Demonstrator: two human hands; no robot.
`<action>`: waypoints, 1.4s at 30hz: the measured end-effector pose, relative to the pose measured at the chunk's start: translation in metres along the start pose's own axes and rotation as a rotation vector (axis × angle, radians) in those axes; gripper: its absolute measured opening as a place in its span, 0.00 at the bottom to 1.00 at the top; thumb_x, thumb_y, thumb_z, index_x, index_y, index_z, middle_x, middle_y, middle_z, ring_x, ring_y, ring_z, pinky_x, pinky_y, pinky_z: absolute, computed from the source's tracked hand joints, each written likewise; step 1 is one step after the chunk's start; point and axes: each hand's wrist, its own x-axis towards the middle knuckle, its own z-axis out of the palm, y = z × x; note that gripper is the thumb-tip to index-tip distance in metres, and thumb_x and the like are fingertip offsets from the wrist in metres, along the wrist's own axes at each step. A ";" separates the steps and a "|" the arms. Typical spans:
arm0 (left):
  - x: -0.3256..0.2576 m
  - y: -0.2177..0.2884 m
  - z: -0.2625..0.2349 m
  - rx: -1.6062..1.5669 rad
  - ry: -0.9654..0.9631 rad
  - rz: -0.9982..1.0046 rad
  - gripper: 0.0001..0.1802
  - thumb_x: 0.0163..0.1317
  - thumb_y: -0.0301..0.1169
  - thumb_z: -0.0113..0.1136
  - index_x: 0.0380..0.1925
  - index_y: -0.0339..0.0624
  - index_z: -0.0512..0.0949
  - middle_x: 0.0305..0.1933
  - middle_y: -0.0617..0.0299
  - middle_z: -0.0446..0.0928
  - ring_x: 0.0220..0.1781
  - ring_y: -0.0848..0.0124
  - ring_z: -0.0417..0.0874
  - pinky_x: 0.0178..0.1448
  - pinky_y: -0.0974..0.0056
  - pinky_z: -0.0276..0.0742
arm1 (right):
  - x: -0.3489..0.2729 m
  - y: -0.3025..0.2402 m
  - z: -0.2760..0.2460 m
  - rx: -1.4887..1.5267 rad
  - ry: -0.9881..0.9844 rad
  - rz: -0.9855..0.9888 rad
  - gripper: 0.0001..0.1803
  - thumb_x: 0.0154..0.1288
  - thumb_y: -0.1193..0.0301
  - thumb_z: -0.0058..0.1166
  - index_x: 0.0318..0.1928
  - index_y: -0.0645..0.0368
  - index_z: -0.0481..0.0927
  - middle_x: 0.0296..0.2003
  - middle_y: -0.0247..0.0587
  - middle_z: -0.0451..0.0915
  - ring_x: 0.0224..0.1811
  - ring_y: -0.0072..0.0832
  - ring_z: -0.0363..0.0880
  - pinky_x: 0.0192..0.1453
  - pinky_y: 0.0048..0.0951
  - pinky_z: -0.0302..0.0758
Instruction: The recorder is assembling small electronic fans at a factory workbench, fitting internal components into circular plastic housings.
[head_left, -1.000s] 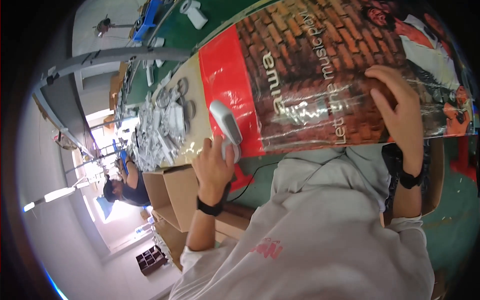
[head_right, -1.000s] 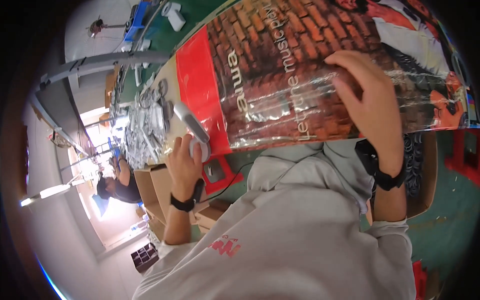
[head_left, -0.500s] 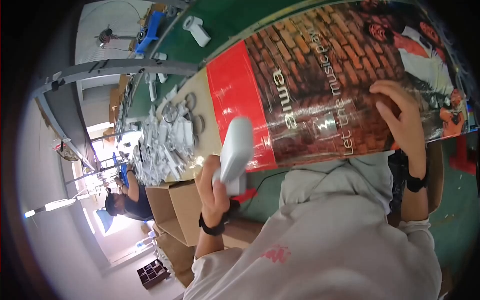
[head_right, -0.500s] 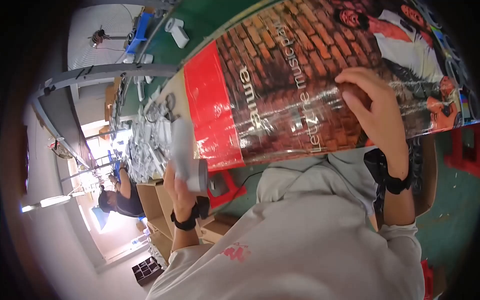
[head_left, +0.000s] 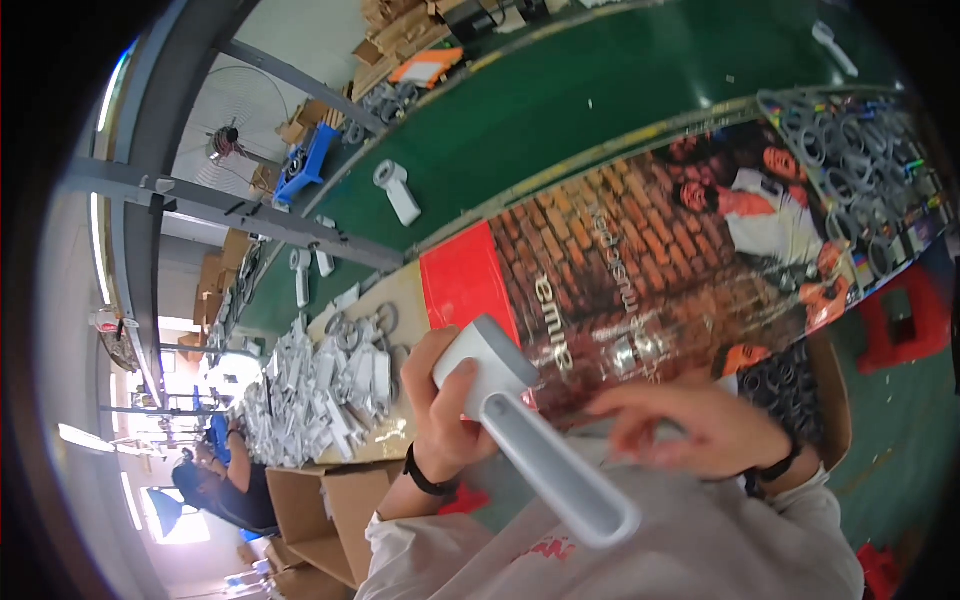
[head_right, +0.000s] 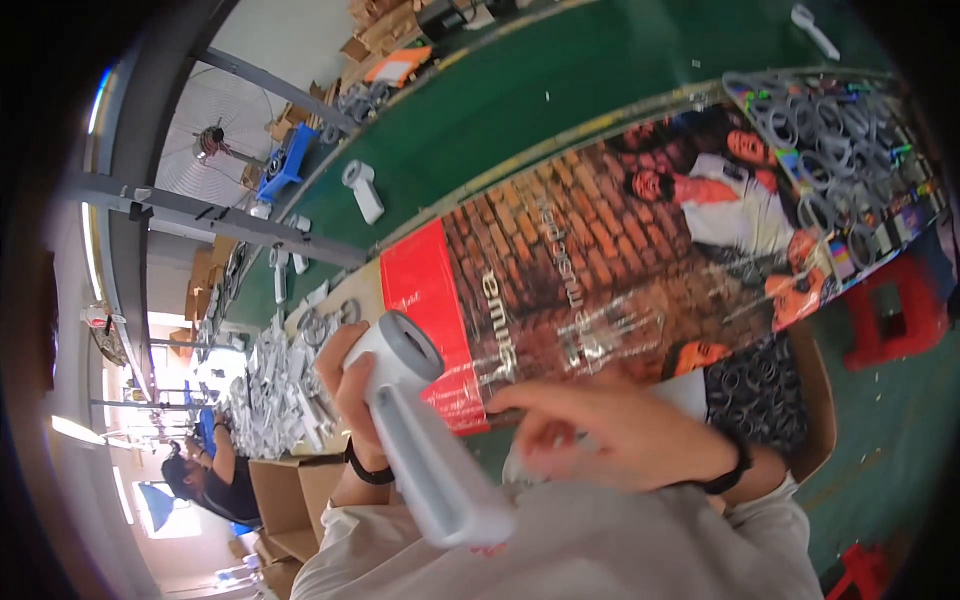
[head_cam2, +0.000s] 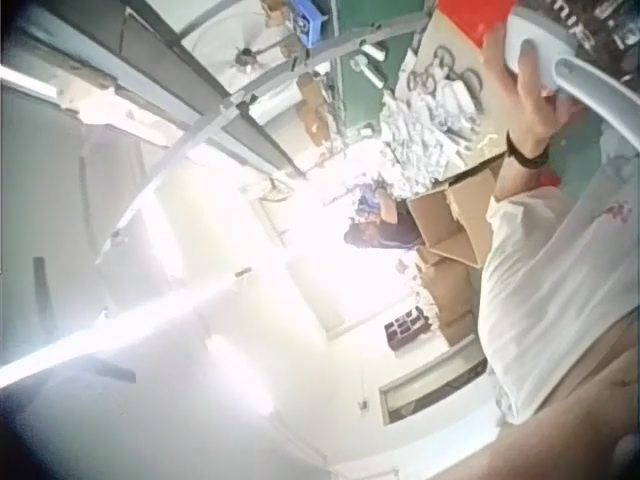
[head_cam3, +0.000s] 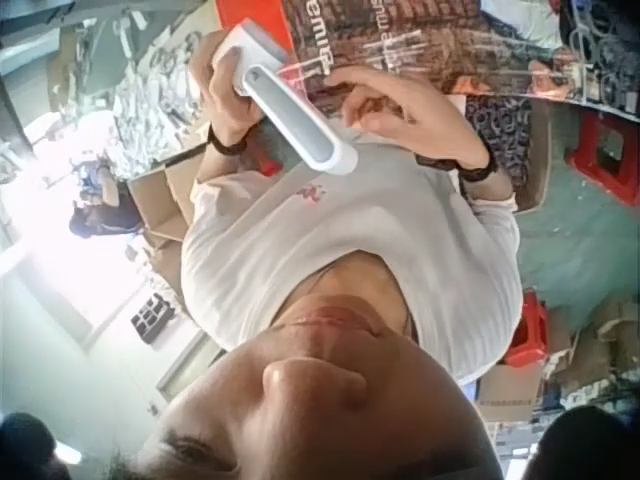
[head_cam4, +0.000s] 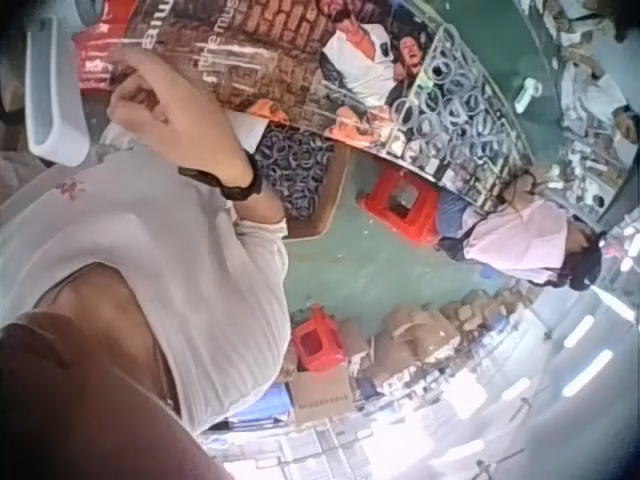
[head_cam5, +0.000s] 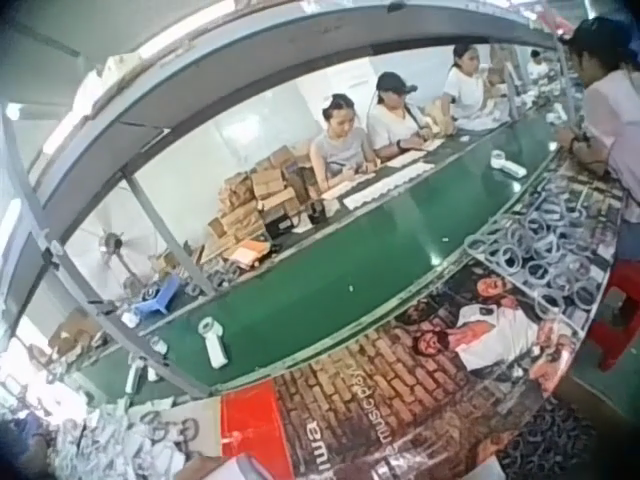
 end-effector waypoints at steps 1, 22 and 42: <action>0.005 -0.008 0.007 0.039 -0.007 0.056 0.36 0.46 0.32 0.70 0.53 0.40 0.59 0.52 0.37 0.64 0.48 0.47 0.72 0.44 0.51 0.74 | 0.006 0.016 0.012 0.191 -0.016 -0.037 0.25 0.64 0.68 0.50 0.60 0.60 0.63 0.43 0.42 0.78 0.32 0.27 0.78 0.38 0.28 0.74; 0.147 -0.068 -0.039 -0.543 0.324 0.091 0.25 0.45 0.24 0.63 0.47 0.35 0.70 0.51 0.48 0.71 0.47 0.60 0.77 0.44 0.63 0.75 | 0.161 0.082 -0.158 -0.210 0.844 0.047 0.31 0.59 0.74 0.55 0.62 0.64 0.60 0.50 0.45 0.72 0.35 0.22 0.76 0.39 0.22 0.72; 0.168 -0.188 0.052 -0.707 0.705 -0.399 0.06 0.60 0.24 0.50 0.37 0.35 0.71 0.40 0.58 0.74 0.35 0.76 0.71 0.40 0.71 0.68 | 0.299 -0.027 -0.078 -0.319 0.353 -0.292 0.16 0.57 0.79 0.51 0.48 0.65 0.70 0.41 0.43 0.75 0.39 0.28 0.77 0.43 0.26 0.73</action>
